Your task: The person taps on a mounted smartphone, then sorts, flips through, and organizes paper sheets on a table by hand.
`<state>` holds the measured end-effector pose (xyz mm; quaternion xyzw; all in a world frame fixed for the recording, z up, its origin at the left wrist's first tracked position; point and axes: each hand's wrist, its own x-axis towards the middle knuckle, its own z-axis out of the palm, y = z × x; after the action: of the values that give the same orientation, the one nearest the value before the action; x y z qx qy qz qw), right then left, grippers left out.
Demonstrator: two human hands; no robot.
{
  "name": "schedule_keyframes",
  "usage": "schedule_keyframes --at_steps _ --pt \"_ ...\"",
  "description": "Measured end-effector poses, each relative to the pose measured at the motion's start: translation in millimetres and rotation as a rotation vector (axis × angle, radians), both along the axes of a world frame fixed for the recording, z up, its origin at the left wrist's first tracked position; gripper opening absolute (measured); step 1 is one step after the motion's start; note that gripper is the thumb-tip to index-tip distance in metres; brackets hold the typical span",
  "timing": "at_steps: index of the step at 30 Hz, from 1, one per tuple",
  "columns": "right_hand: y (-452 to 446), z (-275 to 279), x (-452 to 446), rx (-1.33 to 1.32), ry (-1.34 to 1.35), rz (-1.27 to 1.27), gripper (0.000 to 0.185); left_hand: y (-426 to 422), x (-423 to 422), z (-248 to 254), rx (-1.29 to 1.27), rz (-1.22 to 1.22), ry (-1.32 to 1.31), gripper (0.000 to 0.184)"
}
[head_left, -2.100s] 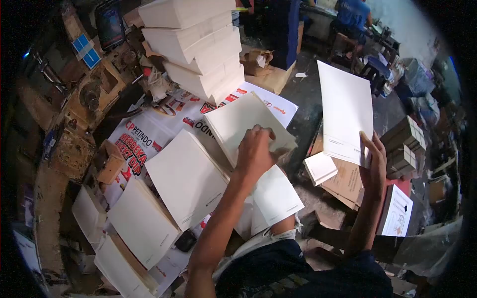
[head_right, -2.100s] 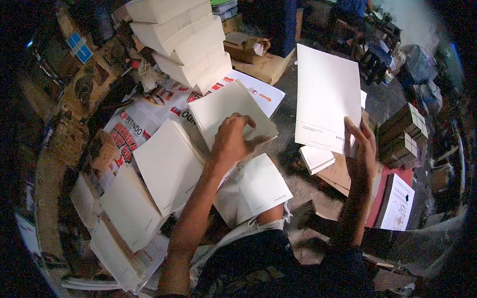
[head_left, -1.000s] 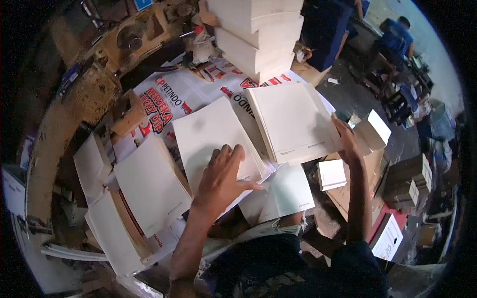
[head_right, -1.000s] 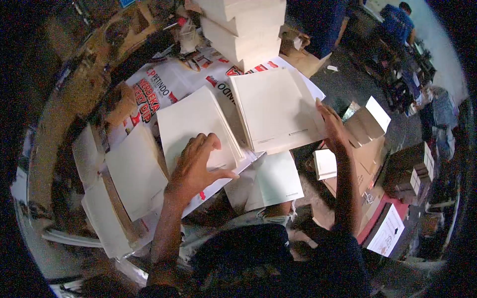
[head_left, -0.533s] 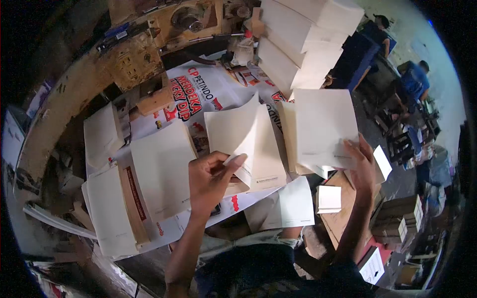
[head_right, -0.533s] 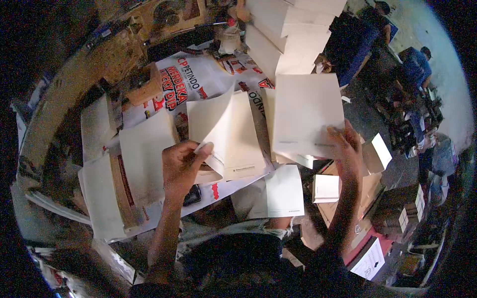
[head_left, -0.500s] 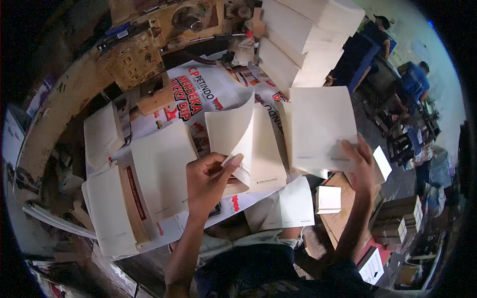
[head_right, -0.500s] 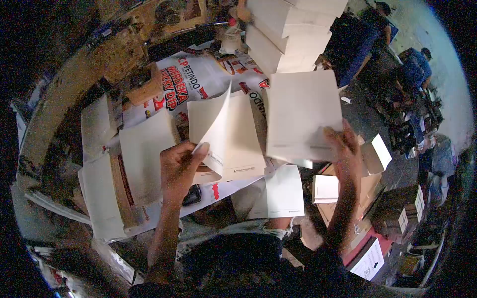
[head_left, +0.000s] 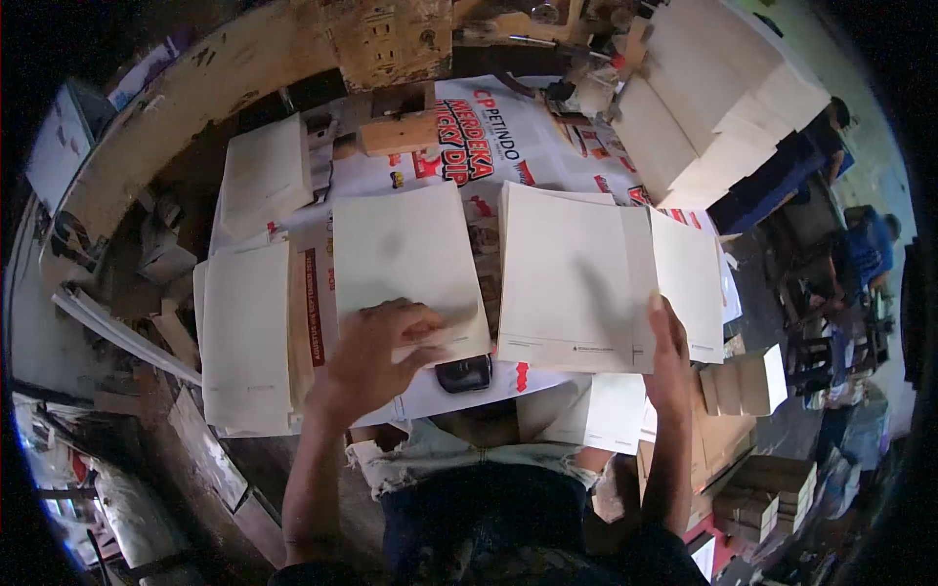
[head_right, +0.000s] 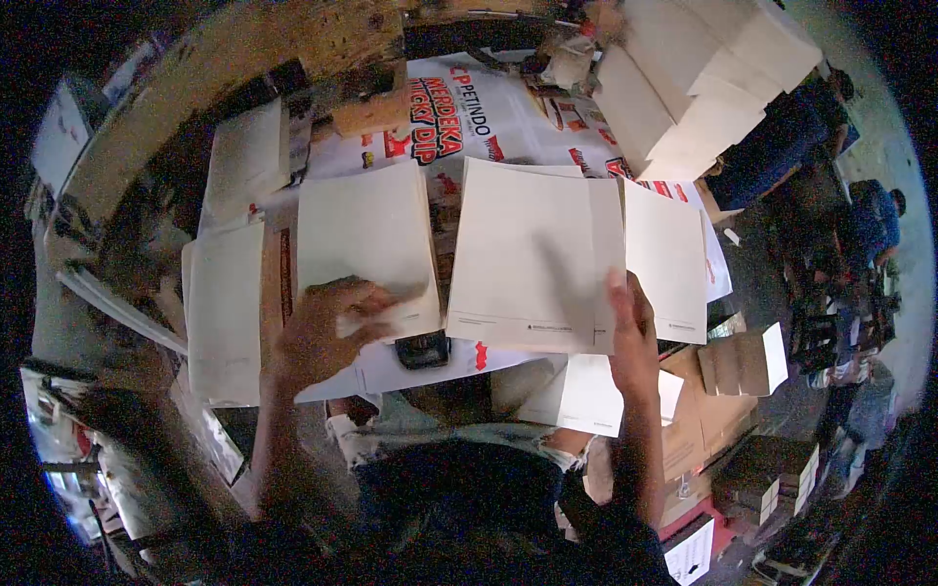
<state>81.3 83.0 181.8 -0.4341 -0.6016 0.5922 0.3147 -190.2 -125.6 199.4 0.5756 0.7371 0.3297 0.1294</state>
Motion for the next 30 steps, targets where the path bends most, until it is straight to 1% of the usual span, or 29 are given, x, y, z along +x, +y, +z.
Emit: schedule_keyframes --at_steps 1,2,3,4,5,6,7,8,9,10,12,13,14,16,17,18,19,20,21,22,23,24,25,26,27,28,29,30 --pt "-1 1 -1 0.004 -0.003 0.003 0.051 -5 -4 3 -0.054 0.018 -0.158 0.030" --pt "-2 1 -2 0.134 -0.061 0.045 0.049 -7 -7 5 -0.104 0.036 -0.313 0.021" --pt "-3 1 -4 0.265 -0.117 0.087 0.048 -9 -3 5 0.011 0.137 -0.378 0.013" --pt "-4 1 -7 0.394 -0.172 0.129 0.048 -13 -2 8 0.019 0.142 -0.377 0.013" --pt "-8 10 -11 0.338 -0.100 0.140 0.056 -19 0 14 0.057 0.286 -0.451 0.014" --pt "-7 10 -12 0.342 -0.097 0.148 0.056 -22 -1 21 0.097 0.430 -0.523 0.016" --pt "-5 8 -11 0.185 -0.023 0.027 0.057 -26 -4 23 0.096 0.489 -0.423 0.019" --pt "-4 8 -13 0.027 0.049 -0.089 0.059 -29 -6 20 0.102 0.500 -0.423 0.019" --pt "-8 22 -20 -0.042 0.267 0.000 0.061 -32 -7 14 0.165 0.532 -0.469 0.019" --pt "-13 31 -26 -0.040 0.265 0.014 0.061 -36 -8 9 0.229 0.563 -0.514 0.019" --pt "-26 47 -36 -0.077 0.371 -0.140 0.059 -47 -11 5 0.273 0.606 -0.545 0.023" --pt "-38 60 -47 -0.035 0.281 -0.129 0.059 -52 -13 3 0.310 0.633 -0.573 0.029" --pt "-36 46 -46 0.158 0.061 -0.106 0.062 -54 -16 -2 0.313 0.628 -0.567 0.029" --pt "-49 33 -63 0.345 -0.184 0.097 0.065 -52 -25 -13 0.934 0.536 -1.309 0.026" --pt "-63 35 -78 0.170 -0.104 0.180 0.066 -53 -35 -12 0.784 0.450 -1.308 0.032" --pt "-78 38 -97 0.005 -0.019 0.260 0.068 -52 -38 -10 0.780 0.417 -1.306 0.032" --pt "-88 23 -112 -0.036 0.069 0.340 0.074 -50 -38 -8 0.608 0.469 -1.069 0.031" --pt "-93 -5 -125 -0.063 0.157 0.419 0.080 -46 -36 -6 0.454 0.503 -0.823 0.031" --pt "-101 -41 -133 0.162 0.177 0.456 0.083 -44 -32 -6 0.310 0.536 -0.572 0.032" --pt "-106 -64 -140 0.381 0.184 0.491 0.085 -43 -29 -5 0.169 0.571 -0.316 0.033" --pt "-108 -49 -144 0.171 0.335 0.575 0.086 -45 -29 -3 0.028 0.610 -0.055 0.035" --pt "-114 -35 -148 -0.050 0.488 0.662 0.087 -49 -30 5 0.035 0.590 -0.047 0.035" --pt "-110 -31 -164 0.001 0.407 0.767 0.088 -56 -33 16 0.068 0.604 -0.165 0.034" --pt "-108 -23 -158 0.008 0.414 0.757 0.088 -65 -38 21 0.097 0.620 -0.285 0.033" --pt "-108 29 -146 -0.013 0.205 0.817 0.088 -73 -44 20 0.166 0.711 -0.207 0.033" --pt "-106 58 -137 -0.039 -0.006 0.871 0.089 -87 -55 16 0.234 0.802 -0.129 0.033" --pt "-105 48 -132 0.340 0.091 0.753 0.085 -131 -114 -42 0.433 0.744 -0.312 0.034" --pt "-99 61 -123 0.557 0.082 0.729 0.075 -175 -173 -99 0.631 0.669 -0.489 0.035"
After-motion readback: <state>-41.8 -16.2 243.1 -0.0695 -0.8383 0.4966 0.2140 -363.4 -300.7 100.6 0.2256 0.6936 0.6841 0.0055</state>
